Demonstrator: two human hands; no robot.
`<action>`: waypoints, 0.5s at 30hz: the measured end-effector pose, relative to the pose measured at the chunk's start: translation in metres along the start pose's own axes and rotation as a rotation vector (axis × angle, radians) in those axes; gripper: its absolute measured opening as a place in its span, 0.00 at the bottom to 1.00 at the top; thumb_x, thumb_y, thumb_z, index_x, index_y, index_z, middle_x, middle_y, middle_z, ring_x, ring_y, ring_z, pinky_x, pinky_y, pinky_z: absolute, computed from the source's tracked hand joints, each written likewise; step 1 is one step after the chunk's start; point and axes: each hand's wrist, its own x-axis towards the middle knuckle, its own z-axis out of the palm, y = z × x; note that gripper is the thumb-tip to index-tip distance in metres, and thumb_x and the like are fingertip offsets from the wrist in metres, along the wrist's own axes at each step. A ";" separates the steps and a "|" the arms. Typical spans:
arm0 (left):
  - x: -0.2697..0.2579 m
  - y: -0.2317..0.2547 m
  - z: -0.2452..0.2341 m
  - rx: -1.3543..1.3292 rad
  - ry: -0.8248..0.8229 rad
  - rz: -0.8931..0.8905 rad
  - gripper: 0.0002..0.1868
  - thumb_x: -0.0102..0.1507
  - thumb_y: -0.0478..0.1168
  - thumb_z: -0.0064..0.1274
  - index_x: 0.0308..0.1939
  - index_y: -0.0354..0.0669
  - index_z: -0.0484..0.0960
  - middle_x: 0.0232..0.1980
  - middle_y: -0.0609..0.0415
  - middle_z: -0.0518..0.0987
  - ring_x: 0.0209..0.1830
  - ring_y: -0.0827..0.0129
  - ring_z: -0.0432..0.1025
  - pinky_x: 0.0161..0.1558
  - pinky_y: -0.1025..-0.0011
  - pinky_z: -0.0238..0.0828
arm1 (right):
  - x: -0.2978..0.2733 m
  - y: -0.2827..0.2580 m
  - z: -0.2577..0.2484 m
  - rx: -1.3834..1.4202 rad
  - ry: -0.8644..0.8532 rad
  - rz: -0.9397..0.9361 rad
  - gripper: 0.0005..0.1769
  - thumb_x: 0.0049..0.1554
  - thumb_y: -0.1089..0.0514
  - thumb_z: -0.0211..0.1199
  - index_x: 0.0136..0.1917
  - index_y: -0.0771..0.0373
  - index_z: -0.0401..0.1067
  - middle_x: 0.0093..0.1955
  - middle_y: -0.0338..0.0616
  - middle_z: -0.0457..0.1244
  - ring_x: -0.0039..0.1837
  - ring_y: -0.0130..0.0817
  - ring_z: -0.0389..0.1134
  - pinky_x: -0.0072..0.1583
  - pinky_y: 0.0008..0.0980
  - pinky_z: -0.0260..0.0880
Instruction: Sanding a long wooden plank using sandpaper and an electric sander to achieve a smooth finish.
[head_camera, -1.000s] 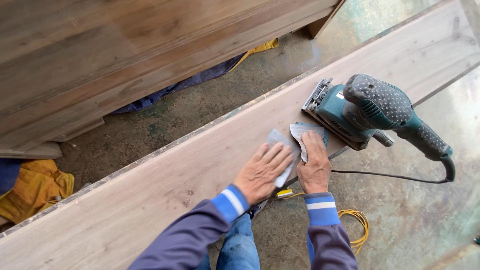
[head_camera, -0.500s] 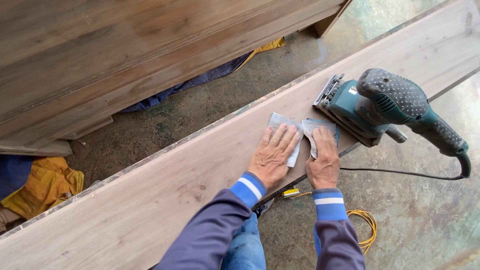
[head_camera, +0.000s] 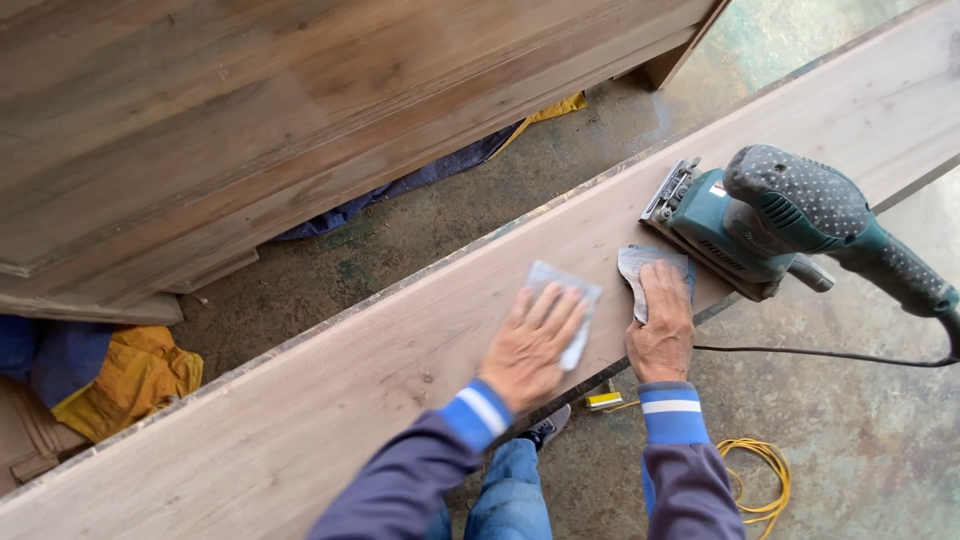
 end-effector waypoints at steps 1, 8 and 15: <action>0.007 0.003 0.006 0.009 -0.005 0.013 0.37 0.65 0.47 0.39 0.78 0.41 0.57 0.81 0.47 0.58 0.82 0.57 0.50 0.80 0.53 0.34 | -0.002 0.000 0.004 0.005 0.010 0.012 0.28 0.55 0.74 0.56 0.69 0.67 0.70 0.74 0.60 0.60 0.77 0.57 0.58 0.78 0.47 0.56; -0.112 -0.026 -0.006 0.002 -0.050 0.026 0.37 0.65 0.45 0.40 0.79 0.44 0.55 0.82 0.48 0.55 0.83 0.59 0.47 0.80 0.56 0.31 | -0.006 0.006 0.006 -0.040 -0.005 -0.027 0.32 0.51 0.76 0.54 0.70 0.68 0.69 0.75 0.60 0.60 0.78 0.57 0.58 0.79 0.49 0.55; -0.086 -0.029 -0.001 0.034 -0.098 0.061 0.39 0.63 0.47 0.40 0.79 0.42 0.54 0.81 0.44 0.55 0.81 0.55 0.48 0.79 0.52 0.32 | -0.009 0.009 0.011 -0.085 0.011 -0.028 0.32 0.53 0.75 0.56 0.72 0.67 0.68 0.76 0.58 0.60 0.79 0.56 0.58 0.79 0.50 0.54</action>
